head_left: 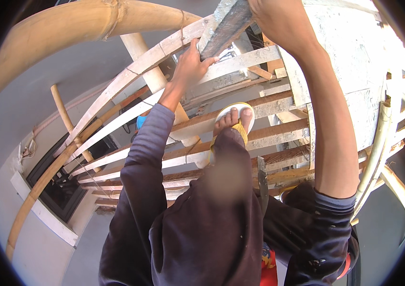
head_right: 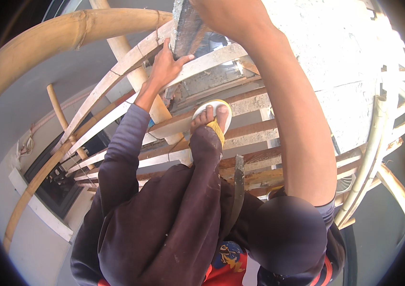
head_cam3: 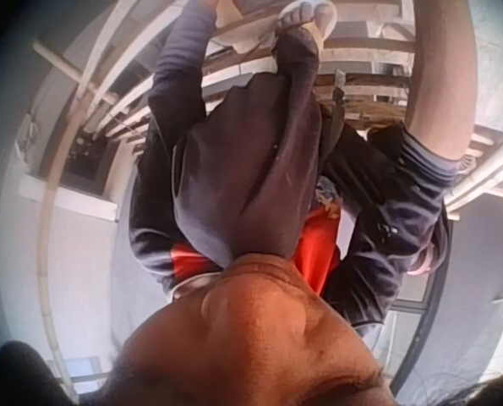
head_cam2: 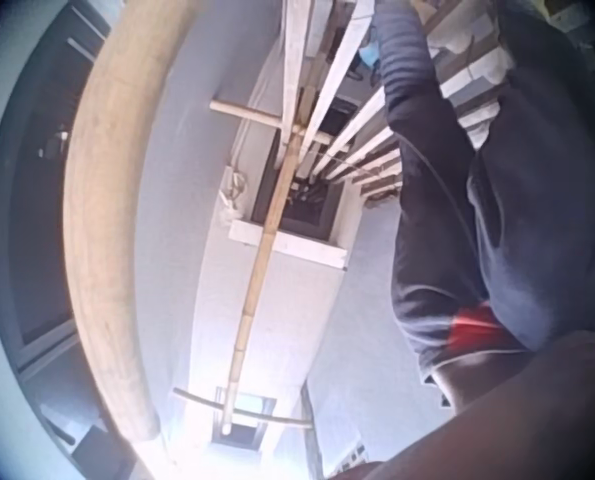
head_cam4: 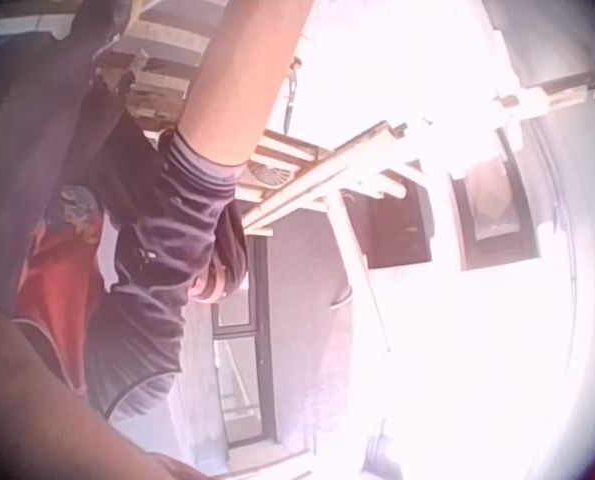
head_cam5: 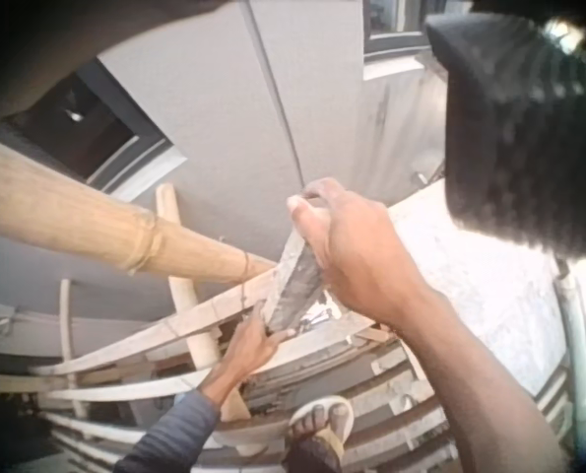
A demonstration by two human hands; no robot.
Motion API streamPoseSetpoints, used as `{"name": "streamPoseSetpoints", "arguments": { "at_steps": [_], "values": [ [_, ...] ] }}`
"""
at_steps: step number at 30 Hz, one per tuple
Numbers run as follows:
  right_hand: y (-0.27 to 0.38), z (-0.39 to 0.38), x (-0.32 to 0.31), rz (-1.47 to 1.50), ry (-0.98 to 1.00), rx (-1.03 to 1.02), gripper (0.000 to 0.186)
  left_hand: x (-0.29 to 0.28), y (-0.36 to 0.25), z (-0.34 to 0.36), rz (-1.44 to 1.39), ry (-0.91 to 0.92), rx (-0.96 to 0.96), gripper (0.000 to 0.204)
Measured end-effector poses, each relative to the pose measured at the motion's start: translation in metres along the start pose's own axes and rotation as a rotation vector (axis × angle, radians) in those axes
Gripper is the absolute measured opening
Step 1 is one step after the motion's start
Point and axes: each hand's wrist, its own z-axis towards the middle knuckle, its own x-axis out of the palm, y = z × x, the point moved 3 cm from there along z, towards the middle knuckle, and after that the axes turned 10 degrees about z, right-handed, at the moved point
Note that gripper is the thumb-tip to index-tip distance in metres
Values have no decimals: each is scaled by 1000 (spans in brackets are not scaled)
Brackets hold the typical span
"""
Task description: The person dismantles a bamboo scaffolding structure by cutting wire ties with pliers and removing bamboo poles and wooden planks. They place the removed components onto the floor below.
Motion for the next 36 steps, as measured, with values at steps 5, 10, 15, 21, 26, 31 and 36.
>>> {"name": "streamPoseSetpoints", "arguments": {
  "at_steps": [5,10,15,21,26,31,36],
  "values": [
    [5,3,0,16,45,-6,47,-11,8,-15,-46,-116,70,56],
    [-30,-10,65,13,-6,110,36,-50,-10,-73,-247,-242,-130,44],
    [-26,-13,104,51,92,235,40,-32,-2,-108,-411,-55,-244,39],
    [-31,-20,113,147,131,221,45,-14,-29,-110,-457,226,-219,34],
    [-79,-66,20,-7,106,52,37,-17,-74,-104,-279,410,-175,35],
    [-147,-170,-102,-385,60,-13,44,-3,-63,-98,-245,459,-73,34],
    [-183,-269,-180,-660,-86,247,69,-6,-78,-73,-133,455,8,34]
  ]
}}
